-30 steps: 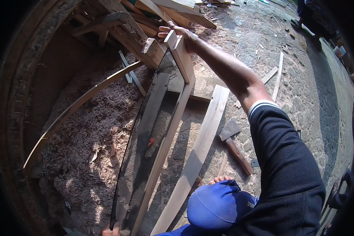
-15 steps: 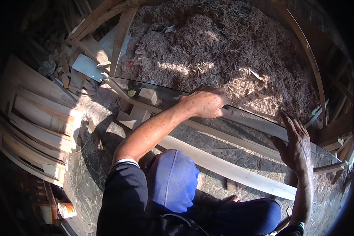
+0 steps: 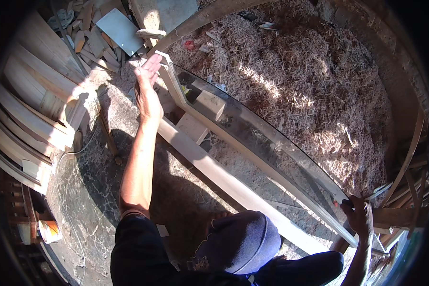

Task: The person assembles a curved wooden frame by fitting a long curved piece into a rectangular frame. They use a hand axe to trim and adjust the wood, repeatedly checking the fit and making small cuts.

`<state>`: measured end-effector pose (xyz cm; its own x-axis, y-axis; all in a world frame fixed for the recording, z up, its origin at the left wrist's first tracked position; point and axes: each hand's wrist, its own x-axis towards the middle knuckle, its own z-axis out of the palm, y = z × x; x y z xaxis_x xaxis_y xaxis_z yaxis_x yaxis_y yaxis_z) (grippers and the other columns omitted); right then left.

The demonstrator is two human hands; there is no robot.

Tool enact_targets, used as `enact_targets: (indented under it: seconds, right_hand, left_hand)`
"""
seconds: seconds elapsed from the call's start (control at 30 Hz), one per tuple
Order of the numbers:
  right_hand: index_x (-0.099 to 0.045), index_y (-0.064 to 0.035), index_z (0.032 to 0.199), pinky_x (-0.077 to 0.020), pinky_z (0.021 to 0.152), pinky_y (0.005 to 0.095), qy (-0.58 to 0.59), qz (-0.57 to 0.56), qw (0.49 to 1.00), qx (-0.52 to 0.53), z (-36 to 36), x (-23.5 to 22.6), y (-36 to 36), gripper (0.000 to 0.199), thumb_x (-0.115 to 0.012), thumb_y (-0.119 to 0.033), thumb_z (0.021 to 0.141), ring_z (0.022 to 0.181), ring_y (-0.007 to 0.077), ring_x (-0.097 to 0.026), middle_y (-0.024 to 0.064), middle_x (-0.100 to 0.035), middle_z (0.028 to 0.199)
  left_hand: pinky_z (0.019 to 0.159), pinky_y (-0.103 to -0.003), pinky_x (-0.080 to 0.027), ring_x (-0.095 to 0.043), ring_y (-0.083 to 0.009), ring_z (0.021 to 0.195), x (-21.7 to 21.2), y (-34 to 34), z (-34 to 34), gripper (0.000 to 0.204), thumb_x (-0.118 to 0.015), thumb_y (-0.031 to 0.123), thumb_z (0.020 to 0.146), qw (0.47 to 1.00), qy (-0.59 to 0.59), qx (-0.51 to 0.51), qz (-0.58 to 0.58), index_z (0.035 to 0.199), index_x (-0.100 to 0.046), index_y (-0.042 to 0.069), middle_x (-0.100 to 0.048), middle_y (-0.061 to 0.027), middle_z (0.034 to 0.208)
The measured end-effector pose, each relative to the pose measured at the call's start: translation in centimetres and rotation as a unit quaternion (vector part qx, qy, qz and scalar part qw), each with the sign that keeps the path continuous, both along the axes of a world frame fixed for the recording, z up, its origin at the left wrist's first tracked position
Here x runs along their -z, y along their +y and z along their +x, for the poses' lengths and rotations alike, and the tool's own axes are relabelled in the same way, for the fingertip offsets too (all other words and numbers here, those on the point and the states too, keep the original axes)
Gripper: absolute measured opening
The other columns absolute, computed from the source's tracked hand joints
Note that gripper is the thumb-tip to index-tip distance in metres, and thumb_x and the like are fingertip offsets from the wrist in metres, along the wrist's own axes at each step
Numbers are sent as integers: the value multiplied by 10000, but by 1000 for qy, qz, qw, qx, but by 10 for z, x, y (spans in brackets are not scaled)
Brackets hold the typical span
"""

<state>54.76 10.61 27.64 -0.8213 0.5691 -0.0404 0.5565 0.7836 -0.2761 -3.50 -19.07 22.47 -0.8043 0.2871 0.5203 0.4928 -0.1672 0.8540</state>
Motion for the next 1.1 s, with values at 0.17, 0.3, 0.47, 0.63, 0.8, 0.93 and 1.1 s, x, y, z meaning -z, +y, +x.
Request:
enact_targets:
  seconds: [0.17,0.3,0.47,0.63,0.8,0.93,1.1]
  right_hand:
    - [-672,-35,1021,-543,652,423,47,87,994,-46,17,19,2,249,-821,-156,863,742,316,-704,135,-709,837]
    - [-671,-45,1025,-536,640,418,-19,48,999,-11,25,18,4,265,-832,-167,853,730,304,-698,128,-707,862]
    - [-667,-48,1023,-544,636,421,-40,46,998,-11,23,8,7,262,-828,-162,850,718,298,-722,136,-736,852]
    - [-658,-63,1065,-546,672,434,-25,37,999,-1,25,5,6,267,-814,-159,871,761,304,-720,129,-736,894]
    - [-653,-77,1097,-545,711,447,-35,53,998,1,36,16,6,295,-820,-164,871,792,309,-711,120,-719,912]
    - [-641,-77,1123,-546,717,458,-5,102,995,0,40,23,6,329,-825,-175,869,781,319,-715,124,-728,898]
    - [-652,-49,1092,-561,708,459,-7,86,996,-28,38,11,6,318,-830,-178,863,728,333,-747,127,-772,812]
  left_hand:
    - [1260,-520,79,-154,-334,1604,9,-77,-155,1073,-46,862,945,933,-335,69,110,1633,-315,85,-314,-134,1703]
    - [1246,-511,147,-42,-280,1626,33,-31,-175,1046,-55,873,938,936,-333,43,102,1655,-283,145,-156,-100,1756]
    - [994,-386,-522,-629,-264,1203,86,52,-176,670,-356,604,1059,895,-354,268,50,1448,-566,101,-593,-106,1490]
    - [1224,-463,-330,-395,-293,1466,99,45,-62,608,-450,452,1097,872,-408,-224,150,1564,-367,71,-381,-149,1623]
    - [1242,-535,-210,-290,-307,1542,178,64,139,850,-557,589,1028,828,-552,-81,51,1620,-288,41,-329,-150,1676]
    - [1231,-569,-257,-314,-380,1521,217,87,175,1234,-683,828,788,718,-665,142,149,1654,-169,115,-282,-188,1664]
    - [1245,-623,-262,-328,-392,1516,218,95,168,1198,-732,773,786,725,-639,195,167,1637,-205,115,-297,-201,1645]
